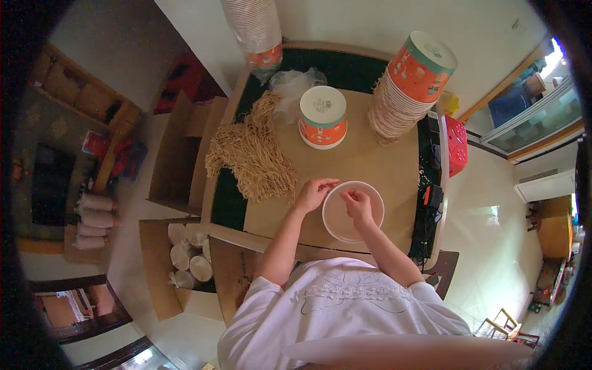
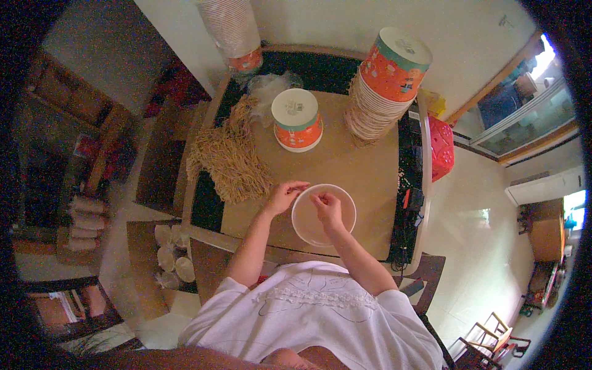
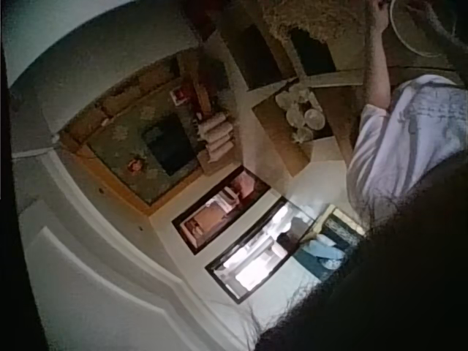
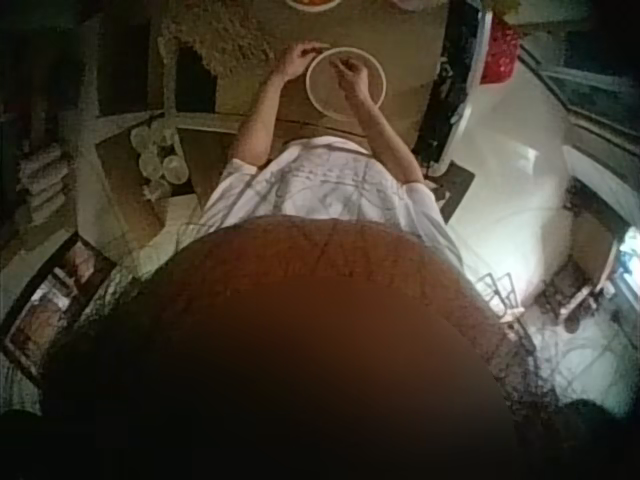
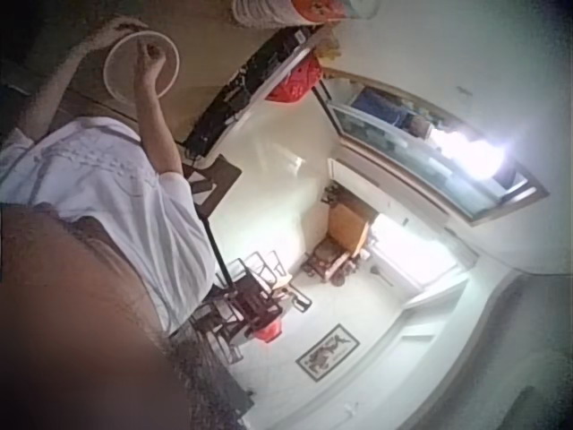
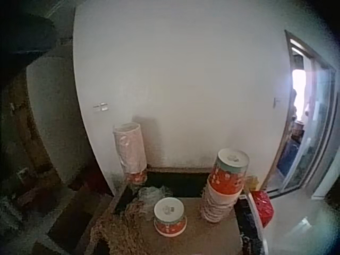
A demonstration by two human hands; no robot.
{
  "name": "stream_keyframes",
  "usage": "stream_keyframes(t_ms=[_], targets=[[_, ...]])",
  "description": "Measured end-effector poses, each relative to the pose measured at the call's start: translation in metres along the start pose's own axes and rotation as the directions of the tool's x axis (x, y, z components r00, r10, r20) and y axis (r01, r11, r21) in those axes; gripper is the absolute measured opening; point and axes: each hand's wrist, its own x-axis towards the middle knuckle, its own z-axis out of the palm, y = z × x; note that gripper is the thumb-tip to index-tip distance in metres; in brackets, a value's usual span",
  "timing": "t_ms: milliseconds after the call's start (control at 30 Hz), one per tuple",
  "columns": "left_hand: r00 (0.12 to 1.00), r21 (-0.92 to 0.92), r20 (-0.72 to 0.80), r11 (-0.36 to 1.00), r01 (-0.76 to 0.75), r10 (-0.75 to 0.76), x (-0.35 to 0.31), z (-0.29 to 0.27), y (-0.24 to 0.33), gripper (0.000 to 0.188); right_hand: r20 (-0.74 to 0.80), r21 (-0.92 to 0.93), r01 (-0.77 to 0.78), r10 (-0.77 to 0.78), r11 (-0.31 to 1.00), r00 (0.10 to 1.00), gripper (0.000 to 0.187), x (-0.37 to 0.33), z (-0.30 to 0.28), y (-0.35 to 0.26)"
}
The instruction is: The recorder is inspecting, stacking, and organizing paper bowls at a packaging station.
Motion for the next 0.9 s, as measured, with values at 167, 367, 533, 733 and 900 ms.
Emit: stream_keyframes(t_ms=[167,367,533,733,900], targets=[[1.0,-0.013,0.023,1.0,-0.009,0.009,0.002,-0.001,-0.008,0.029,0.022,-0.017,0.01,-0.01,1.0,1.0,0.016,0.001,0.001,0.001],[0.999,0.083,0.041,0.996,-0.031,0.028,-0.001,-0.002,0.005,0.025,0.002,-0.047,0.018,-0.018,0.999,1.0,0.014,0.006,0.001,0.006],[0.999,0.191,0.024,0.981,0.021,-0.026,-0.005,0.0,0.001,0.018,-0.006,-0.132,0.103,-0.105,0.986,0.994,0.014,0.007,0.002,0.01],[0.999,0.388,0.022,0.921,-0.048,0.043,-0.009,0.006,0.014,0.013,0.011,-0.24,0.21,-0.214,0.948,0.977,0.015,0.008,-0.009,0.018],[0.992,0.16,-0.123,0.985,0.057,-0.037,-0.013,0.017,0.005,0.01,0.156,-0.395,0.336,-0.298,0.855,0.942,0.017,-0.009,-0.018,0.01]])
